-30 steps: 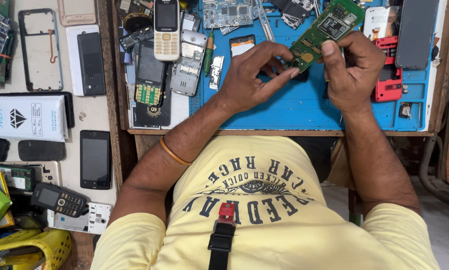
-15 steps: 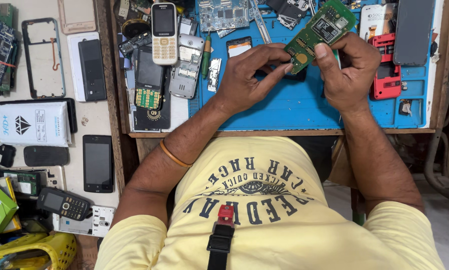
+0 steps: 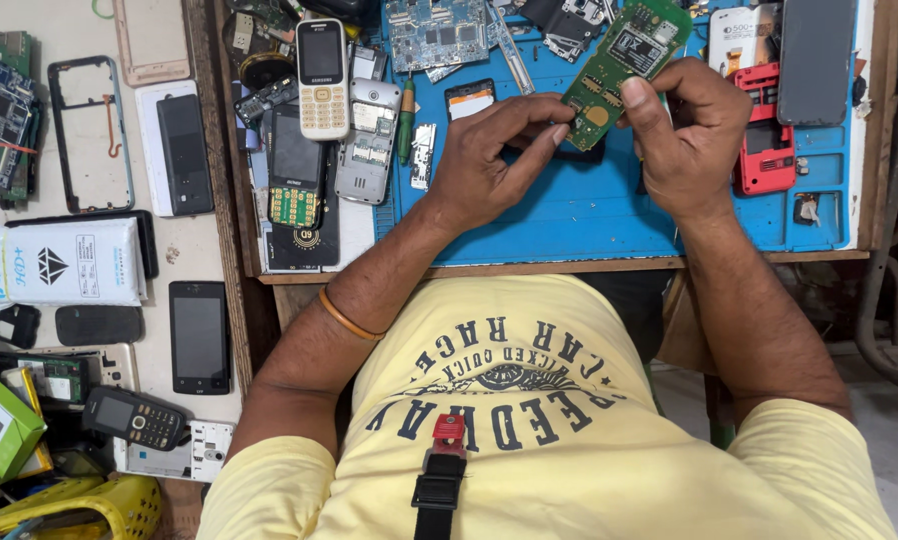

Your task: The person disassembles a mobile phone, removes the motherboard, and uses a toothbrush to scrub both sides of the board. The person then places the cleaned board back into the phone casing.

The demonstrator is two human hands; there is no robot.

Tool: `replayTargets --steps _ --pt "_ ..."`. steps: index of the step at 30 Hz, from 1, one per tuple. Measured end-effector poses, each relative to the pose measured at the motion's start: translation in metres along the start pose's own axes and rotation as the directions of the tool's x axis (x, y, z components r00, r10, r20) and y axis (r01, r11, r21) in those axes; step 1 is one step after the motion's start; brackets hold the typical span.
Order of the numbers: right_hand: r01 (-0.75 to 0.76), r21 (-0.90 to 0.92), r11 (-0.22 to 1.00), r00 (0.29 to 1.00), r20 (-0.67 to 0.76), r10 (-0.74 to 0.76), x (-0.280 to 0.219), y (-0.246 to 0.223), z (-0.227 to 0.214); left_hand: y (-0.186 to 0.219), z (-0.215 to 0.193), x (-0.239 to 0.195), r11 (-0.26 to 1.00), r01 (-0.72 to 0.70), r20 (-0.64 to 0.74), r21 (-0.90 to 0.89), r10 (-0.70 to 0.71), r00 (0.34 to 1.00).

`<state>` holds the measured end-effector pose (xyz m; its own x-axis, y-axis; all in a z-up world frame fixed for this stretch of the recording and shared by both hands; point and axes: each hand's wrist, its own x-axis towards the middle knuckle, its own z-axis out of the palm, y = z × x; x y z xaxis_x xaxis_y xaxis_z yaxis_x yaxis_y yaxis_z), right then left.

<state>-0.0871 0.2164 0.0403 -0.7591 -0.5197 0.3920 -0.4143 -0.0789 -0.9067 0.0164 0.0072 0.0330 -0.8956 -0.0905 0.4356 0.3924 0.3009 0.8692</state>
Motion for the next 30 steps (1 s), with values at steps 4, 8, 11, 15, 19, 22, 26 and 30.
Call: replayTargets --steps 4,8,11,15,19,22,26,30 --pt "-0.001 -0.005 1.0 1.0 0.001 0.001 0.0 -0.001 0.0 0.004 0.0 0.001 1.0 -0.009 0.005 -0.02 0.009 1.0" --pt "-0.01 0.0 1.0 1.0 0.022 0.01 0.0 -0.002 0.001 0.002 -0.002 0.001 0.999 0.003 -0.004 -0.045 -0.003 1.0" --pt "-0.035 -0.012 0.999 0.998 0.044 0.035 0.001 -0.003 0.001 -0.002 -0.002 0.001 0.996 0.036 0.014 -0.086 -0.034 0.999" --pt "-0.05 -0.041 0.998 0.997 0.058 0.052 0.002 -0.003 0.002 -0.008 0.0 0.0 0.991 0.024 0.031 -0.129 -0.02 0.999" --pt "-0.069 -0.044 0.997 0.993 0.095 0.073 0.003 -0.004 0.004 -0.01 -0.002 -0.003 0.955 0.074 0.089 -0.287 -0.05 0.995" --pt "-0.095 -0.045 0.994 0.985 0.143 0.101 0.004 -0.006 0.005 -0.012 -0.001 -0.004 0.943 0.131 0.126 -0.307 -0.097 0.987" --pt "-0.033 -0.121 0.992 0.984 0.173 0.054 0.005 -0.008 0.006 -0.017 0.0 -0.004 0.927 0.17 0.127 -0.336 -0.134 0.983" --pt "-0.012 -0.162 0.987 0.983 0.176 0.041 0.006 -0.01 0.007 -0.02 0.001 -0.005 0.864 0.236 0.143 -0.445 -0.191 0.971"
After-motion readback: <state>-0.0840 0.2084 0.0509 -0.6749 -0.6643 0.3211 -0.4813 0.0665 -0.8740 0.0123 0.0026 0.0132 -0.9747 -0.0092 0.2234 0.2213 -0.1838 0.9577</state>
